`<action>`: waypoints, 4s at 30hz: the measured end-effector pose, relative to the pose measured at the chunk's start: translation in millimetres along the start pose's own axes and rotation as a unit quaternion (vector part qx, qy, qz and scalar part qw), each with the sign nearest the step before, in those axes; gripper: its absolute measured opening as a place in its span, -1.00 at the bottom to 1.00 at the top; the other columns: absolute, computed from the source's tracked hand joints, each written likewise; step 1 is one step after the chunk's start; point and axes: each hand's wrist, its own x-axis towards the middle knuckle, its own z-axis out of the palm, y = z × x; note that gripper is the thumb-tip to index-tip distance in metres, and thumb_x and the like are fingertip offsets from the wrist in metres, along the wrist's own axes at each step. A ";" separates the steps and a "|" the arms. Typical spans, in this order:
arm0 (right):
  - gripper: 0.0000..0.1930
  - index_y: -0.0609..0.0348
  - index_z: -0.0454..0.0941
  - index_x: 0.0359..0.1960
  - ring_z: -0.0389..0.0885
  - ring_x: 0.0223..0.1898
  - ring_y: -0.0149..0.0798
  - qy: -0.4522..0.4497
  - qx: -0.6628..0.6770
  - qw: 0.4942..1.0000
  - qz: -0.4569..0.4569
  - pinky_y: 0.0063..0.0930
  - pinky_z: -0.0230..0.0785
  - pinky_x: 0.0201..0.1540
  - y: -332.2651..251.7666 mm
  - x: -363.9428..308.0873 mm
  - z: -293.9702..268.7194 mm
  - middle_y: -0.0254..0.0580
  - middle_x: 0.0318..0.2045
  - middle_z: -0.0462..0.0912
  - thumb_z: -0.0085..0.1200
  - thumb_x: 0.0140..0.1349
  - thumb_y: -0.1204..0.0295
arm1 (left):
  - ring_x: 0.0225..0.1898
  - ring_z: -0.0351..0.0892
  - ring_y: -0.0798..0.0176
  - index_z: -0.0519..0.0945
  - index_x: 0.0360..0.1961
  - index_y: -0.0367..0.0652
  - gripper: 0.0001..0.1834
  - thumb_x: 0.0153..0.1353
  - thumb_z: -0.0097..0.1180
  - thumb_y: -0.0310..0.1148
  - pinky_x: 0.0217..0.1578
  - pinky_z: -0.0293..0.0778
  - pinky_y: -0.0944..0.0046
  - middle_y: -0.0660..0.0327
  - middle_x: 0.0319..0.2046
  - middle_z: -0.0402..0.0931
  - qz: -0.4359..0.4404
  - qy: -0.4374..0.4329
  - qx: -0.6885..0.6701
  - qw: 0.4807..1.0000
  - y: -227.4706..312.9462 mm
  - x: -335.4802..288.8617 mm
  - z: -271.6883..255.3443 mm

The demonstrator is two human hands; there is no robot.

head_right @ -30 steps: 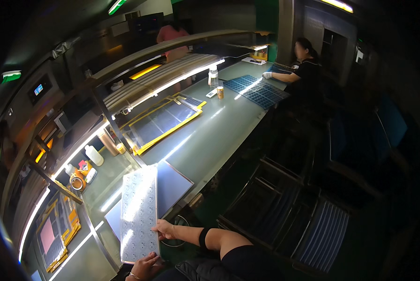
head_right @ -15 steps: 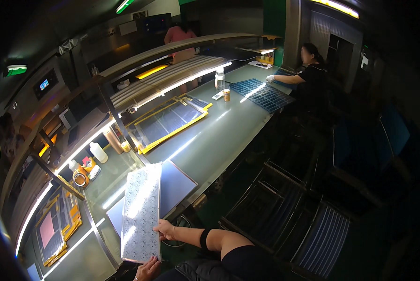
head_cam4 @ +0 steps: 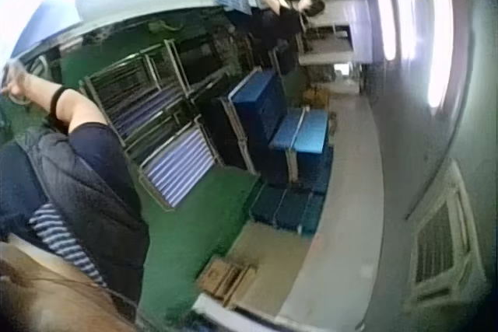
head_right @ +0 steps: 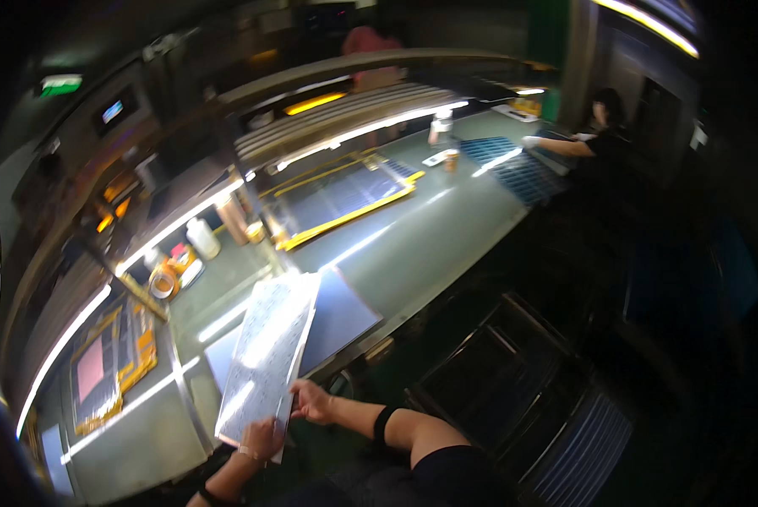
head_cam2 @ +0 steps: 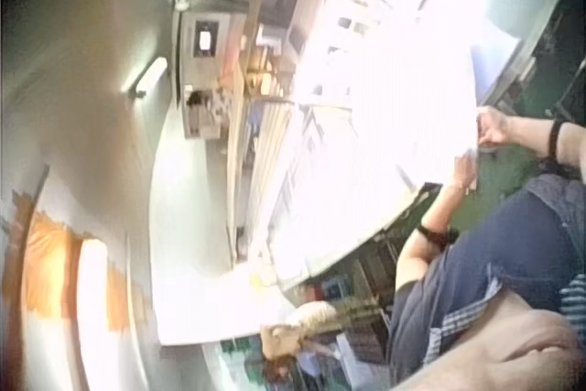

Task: Assembling electronic components by taping sheets and placing them in racks.

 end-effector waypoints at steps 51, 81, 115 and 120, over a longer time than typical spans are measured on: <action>-0.78 0.15 0.51 -0.22 0.53 -0.48 -0.48 0.349 -0.233 0.829 -0.368 -0.63 0.43 -0.49 -150.9 -279.8 -66.0 -0.36 -0.40 0.58 0.08 0.04 0.50 | -0.70 0.48 0.34 0.51 -0.38 -0.22 -0.70 0.23 -0.14 -0.21 -0.73 0.43 0.40 0.16 -0.60 0.50 -0.177 0.136 -0.276 0.935 -372.4 27.3 -217.1; -0.81 0.32 0.44 -0.30 0.49 -0.72 -0.33 0.757 -0.217 0.507 -0.350 -0.48 0.33 -0.74 -101.8 -293.2 -205.8 -0.15 -0.66 0.51 -0.17 0.02 0.64 | -0.47 0.56 0.30 0.47 -0.18 -0.11 -0.77 0.15 0.04 -0.28 -0.55 0.42 0.44 0.22 -0.37 0.53 -0.452 0.138 -0.491 0.732 -259.9 -67.0 -38.6; -0.73 0.35 0.46 -0.24 0.50 -0.73 -0.29 0.755 -0.277 0.515 -0.297 -0.49 0.33 -0.76 -141.0 -290.1 -219.9 -0.06 -0.60 0.54 -0.19 -0.01 0.63 | -0.51 0.52 0.28 0.43 -0.13 -0.14 -0.71 0.14 0.05 -0.29 -0.56 0.41 0.43 0.21 -0.40 0.51 -0.464 0.178 -0.486 0.719 -263.9 -62.9 -39.8; -0.70 0.34 0.48 -0.26 0.50 -0.74 -0.22 0.757 -0.262 0.540 -0.259 -0.43 0.34 -0.70 -154.8 -294.3 -224.1 -0.03 -0.60 0.55 -0.24 -0.04 0.64 | -0.56 0.52 0.26 0.45 -0.18 -0.13 -0.78 0.16 0.01 -0.31 -0.61 0.40 0.41 0.20 -0.43 0.51 -0.454 0.196 -0.489 0.719 -255.8 -62.3 -40.3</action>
